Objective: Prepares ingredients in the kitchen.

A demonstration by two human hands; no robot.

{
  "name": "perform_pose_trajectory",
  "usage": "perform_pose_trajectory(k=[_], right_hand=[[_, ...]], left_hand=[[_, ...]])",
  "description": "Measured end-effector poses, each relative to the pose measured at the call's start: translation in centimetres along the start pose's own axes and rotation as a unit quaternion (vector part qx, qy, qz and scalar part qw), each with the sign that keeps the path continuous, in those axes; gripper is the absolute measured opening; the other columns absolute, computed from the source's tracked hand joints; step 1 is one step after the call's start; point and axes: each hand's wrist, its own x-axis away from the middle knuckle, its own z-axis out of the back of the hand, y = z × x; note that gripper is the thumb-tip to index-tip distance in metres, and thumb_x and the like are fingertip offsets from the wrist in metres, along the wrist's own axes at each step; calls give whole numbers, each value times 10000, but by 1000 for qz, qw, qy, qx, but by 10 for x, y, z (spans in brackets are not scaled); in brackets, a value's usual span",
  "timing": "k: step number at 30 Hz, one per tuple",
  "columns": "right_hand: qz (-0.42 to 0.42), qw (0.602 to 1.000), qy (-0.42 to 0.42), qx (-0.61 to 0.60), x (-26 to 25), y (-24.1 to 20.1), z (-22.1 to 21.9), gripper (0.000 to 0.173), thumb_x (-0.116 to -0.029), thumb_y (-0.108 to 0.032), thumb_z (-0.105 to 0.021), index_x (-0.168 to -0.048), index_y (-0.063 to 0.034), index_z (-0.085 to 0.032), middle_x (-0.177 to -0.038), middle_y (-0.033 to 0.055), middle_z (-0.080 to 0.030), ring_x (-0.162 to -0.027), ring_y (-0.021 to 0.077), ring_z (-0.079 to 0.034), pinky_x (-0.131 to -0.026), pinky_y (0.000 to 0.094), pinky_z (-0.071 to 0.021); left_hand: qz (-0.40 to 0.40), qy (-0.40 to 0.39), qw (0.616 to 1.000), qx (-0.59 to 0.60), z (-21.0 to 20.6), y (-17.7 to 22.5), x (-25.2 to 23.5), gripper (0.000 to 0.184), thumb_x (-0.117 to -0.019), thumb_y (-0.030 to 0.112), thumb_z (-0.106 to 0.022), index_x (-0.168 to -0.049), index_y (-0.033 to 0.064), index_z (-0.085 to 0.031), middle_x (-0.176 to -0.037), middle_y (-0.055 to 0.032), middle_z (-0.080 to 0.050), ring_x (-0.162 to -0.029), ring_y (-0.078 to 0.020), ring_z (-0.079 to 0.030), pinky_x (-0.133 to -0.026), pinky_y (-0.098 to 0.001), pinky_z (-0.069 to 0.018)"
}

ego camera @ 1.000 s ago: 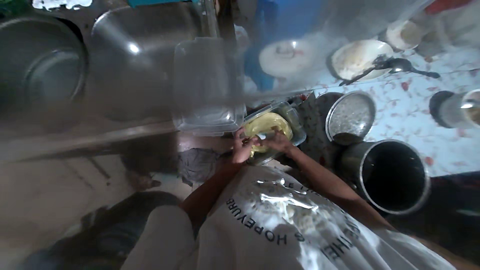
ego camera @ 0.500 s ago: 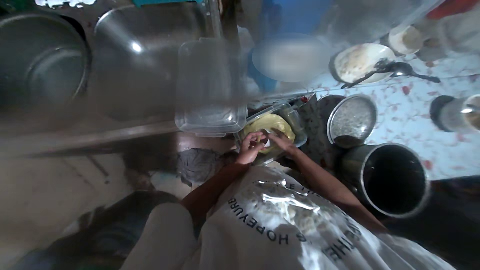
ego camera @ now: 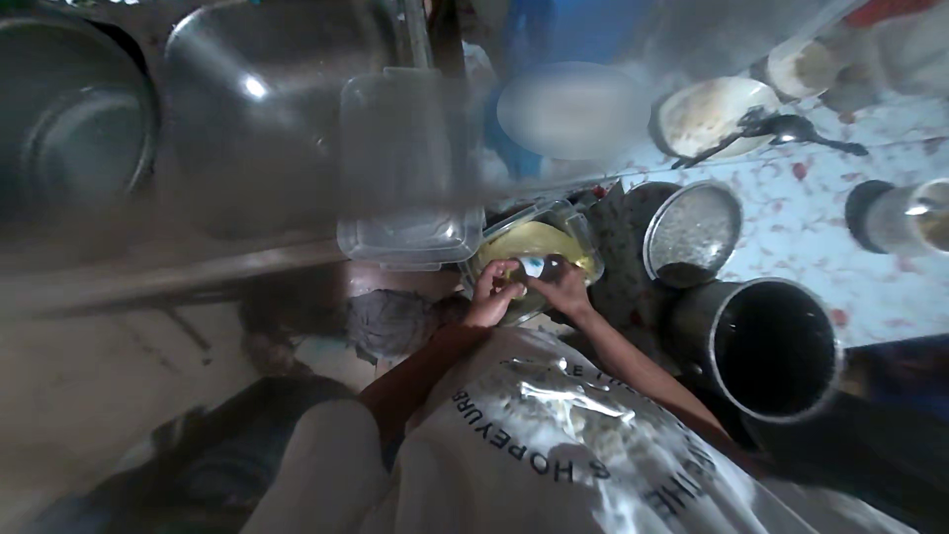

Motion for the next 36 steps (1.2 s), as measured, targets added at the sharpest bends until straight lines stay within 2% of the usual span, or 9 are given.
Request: perform_pose_trajectory(k=[3, 5, 9, 14, 17, 21, 24, 30, 36], right_hand=[[-62, 996, -53, -31, -26, 4, -3, 702, -871, -335, -825, -1391, 36, -535, -1189, 289, -655, -1122, 418, -630, -997, 587, -478], [-27, 999, -5, 42, -34, 6, -4, 787, -798, -368, -882, -1377, 46, -546, -1207, 321, -638, -1150, 480, -610, -988, 640, -473], [35, 981, 86, 173, -36, 5, -4, 1005, -729, -339, -925, -1516, 3, -403, -1393, 445, -427, -1292, 623, -432, -1042, 686, -403], [36, 959, 85, 269, -48, 15, -22, 797, -859, -170, -799, -1545, -63, -406, -1465, 438, -370, -1336, 625, -392, -1054, 691, -376], [57, 951, 66, 296, -57, 22, -31, 738, -861, -63, -762, -1528, -68, -445, -1529, 403, -317, -1374, 608, -357, -1056, 701, -358], [-4, 941, -11, 339, -68, 21, -38, 822, -869, -171, -784, -1566, -58, -362, -1489, 373, -400, -1340, 552, -449, -1038, 644, -432], [-33, 943, -39, 328, -65, 14, -46, 878, -866, -286, -797, -1574, -53, -333, -1422, 356, -496, -1298, 534, -513, -979, 631, -485], [-84, 962, -133, 223, -48, -13, -42, 887, -943, -388, -704, -1625, -66, -237, -1644, 302, -216, -1409, 493, -424, -1077, 629, -411], [-62, 976, -169, 123, -48, -11, -38, 899, -910, -264, -763, -1618, -56, -249, -1654, 292, -192, -1486, 472, -311, -1154, 594, -356]], left_hand=[[-1, 3, 1000, 1, -2, 2, 2, 369, -921, -81, -603, -1286, -87, -552, -1190, -172, -599, -933, -125, -586, -845, -276, -509], [12, 4, 1000, 5, -2, 9, 4, 375, -936, -72, -599, -1307, -77, -544, -1206, -168, -584, -955, -134, -586, -866, -292, -509], [24, -4, 1000, 3, -3, 13, 5, 401, -948, -55, -604, -1341, -56, -526, -1250, -160, -564, -930, -117, -592, -862, -288, -513], [22, -45, 999, -12, -6, 9, 3, 401, -969, -15, -602, -1355, -54, -503, -1197, -173, -588, -922, -132, -586, -857, -297, -503], [44, -65, 997, -23, -8, 10, 8, 396, -975, -25, -576, -1357, -80, -486, -1200, -212, -594, -989, -161, -615, -892, -307, -514], [60, -83, 994, -47, -2, 17, 14, 399, -983, -16, -556, -1367, -89, -477, -1289, -247, -576, -1082, -187, -614, -931, -314, -504], [59, -80, 993, -57, 6, 18, 14, 391, -990, 2, -561, -1364, -85, -489, -1282, -238, -594, -1080, -190, -612, -933, -323, -498], [32, -69, 997, -29, 12, 18, 11, 369, -971, -30, -560, -1324, -122, -503, -1257, -215, -578, -1049, -145, -628, -921, -284, -525], [-14, -114, 993, -4, 12, 13, 3, 353, -937, -34, -553, -1282, -101, -518, -1129, -94, -642, -985, -77, -671, -883, -260, -565]])
